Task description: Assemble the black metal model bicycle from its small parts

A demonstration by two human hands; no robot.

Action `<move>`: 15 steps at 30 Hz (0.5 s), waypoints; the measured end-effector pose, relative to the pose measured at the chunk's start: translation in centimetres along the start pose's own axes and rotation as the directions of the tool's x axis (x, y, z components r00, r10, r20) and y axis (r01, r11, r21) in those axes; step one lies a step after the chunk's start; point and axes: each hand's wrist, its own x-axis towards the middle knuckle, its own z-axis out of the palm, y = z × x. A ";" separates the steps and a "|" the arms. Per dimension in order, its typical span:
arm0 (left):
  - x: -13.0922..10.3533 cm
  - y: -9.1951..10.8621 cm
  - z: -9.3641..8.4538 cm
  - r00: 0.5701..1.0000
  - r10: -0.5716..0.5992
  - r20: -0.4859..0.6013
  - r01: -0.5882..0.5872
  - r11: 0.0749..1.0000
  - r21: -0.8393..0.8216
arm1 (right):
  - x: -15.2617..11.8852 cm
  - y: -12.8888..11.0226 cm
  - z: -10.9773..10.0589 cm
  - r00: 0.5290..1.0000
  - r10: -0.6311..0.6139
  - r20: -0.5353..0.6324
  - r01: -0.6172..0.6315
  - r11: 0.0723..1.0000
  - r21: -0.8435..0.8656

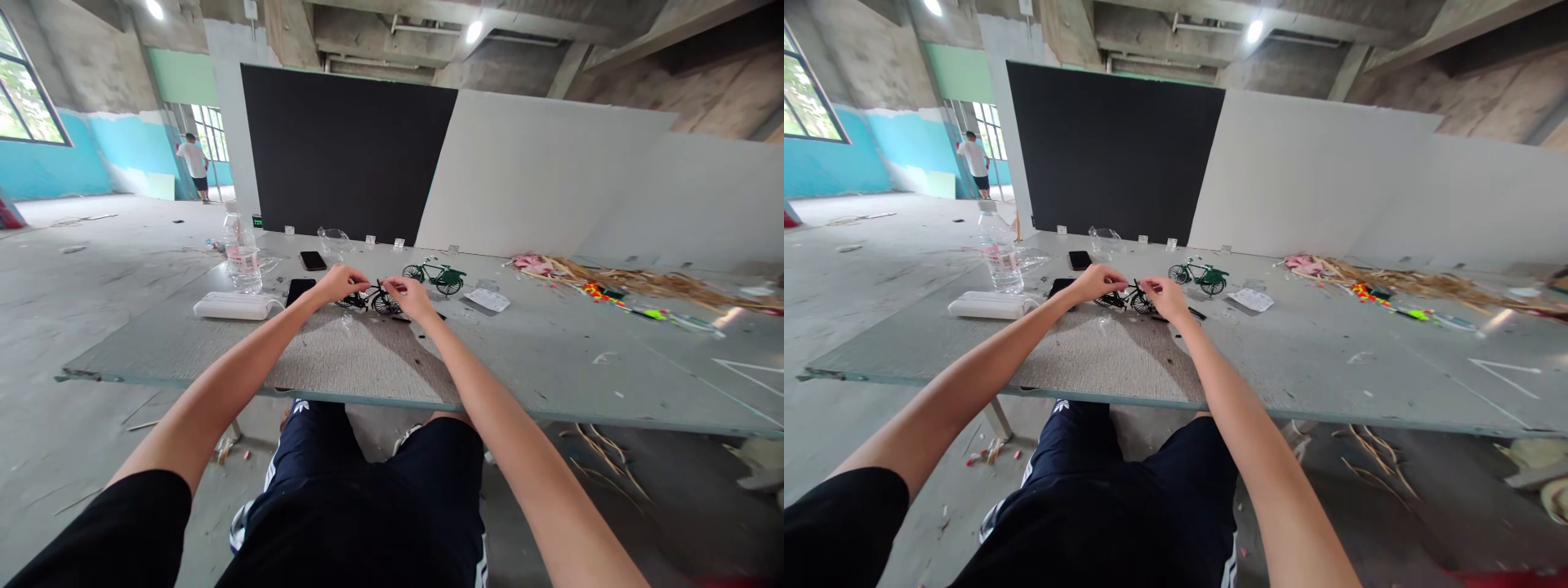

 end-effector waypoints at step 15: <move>-0.3 -0.4 -1.7 0.996 -0.083 -0.020 0.085 0.994 0.075 | -0.9 3.4 -6.9 0.904 0.352 0.245 -0.184 0.834 -0.520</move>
